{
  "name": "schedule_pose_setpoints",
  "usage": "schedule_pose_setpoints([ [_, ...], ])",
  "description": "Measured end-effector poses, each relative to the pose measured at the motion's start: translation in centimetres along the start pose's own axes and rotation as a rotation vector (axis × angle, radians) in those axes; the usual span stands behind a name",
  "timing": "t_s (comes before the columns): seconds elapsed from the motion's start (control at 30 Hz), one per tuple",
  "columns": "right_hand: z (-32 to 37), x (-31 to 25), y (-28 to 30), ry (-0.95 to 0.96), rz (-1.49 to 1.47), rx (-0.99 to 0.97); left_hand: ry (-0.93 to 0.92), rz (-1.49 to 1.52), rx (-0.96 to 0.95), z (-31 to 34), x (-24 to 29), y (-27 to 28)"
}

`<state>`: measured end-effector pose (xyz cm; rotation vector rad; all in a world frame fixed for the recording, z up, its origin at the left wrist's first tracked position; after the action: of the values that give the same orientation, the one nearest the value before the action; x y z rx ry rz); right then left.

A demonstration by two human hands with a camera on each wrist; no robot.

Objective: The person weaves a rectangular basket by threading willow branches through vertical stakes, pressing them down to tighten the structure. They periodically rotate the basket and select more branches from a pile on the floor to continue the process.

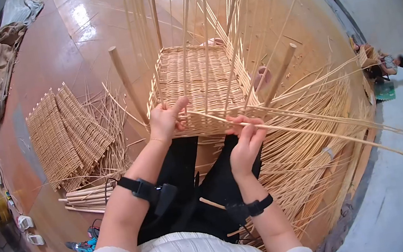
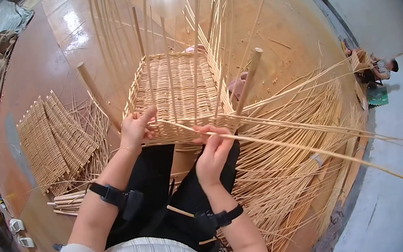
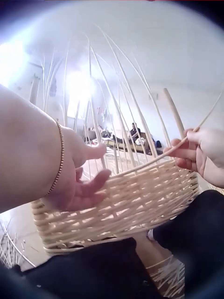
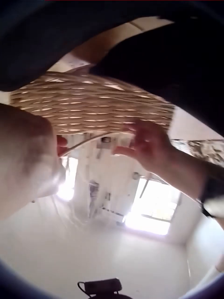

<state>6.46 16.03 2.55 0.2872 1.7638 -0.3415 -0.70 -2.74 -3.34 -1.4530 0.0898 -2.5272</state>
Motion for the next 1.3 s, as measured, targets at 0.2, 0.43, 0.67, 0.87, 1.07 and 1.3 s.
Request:
schedule_pose_setpoints([
  [0.2, -2.4, 2.6, 2.7, -0.126, -0.009, -0.066, -0.596, -0.334, 0.232, 5.7, 3.9, 1.3],
  [0.43, -4.8, -0.7, 5.4, -0.167, -0.029, -0.035, -0.391, -0.684, -0.27, 0.7, 1.2, -4.9],
  [0.67, -11.2, -6.2, -7.5, 0.83, 0.933, -0.327, -0.663, -0.83, 0.119, 1.1, 0.5, -6.0],
  [0.87, -5.9, -2.5, 1.0, 0.219, 0.274, -0.065, -0.403, -0.822, 0.062, 0.8, 1.1, -5.7],
  [1.07, -4.0, -1.2, 3.2, 0.132, 0.055, 0.099, -0.326, -0.857, 0.021, 1.8, 1.8, -6.1],
  [1.3, -4.9, -0.2, 6.9, -0.027, 0.241, 0.143, -0.793, -0.711, -0.102, 4.6, 1.6, -11.1],
])
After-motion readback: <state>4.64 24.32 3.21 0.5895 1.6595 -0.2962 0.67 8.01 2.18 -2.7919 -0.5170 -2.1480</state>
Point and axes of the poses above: each hand's wrist, its own z-axis away from the middle knuckle, its own y-axis out of the back of the hand, x = y × z, the point moved 2 cm from there along -z, towards the middle knuckle, and after that the axes turned 2 degrees about -z, right-handed, at the moved point
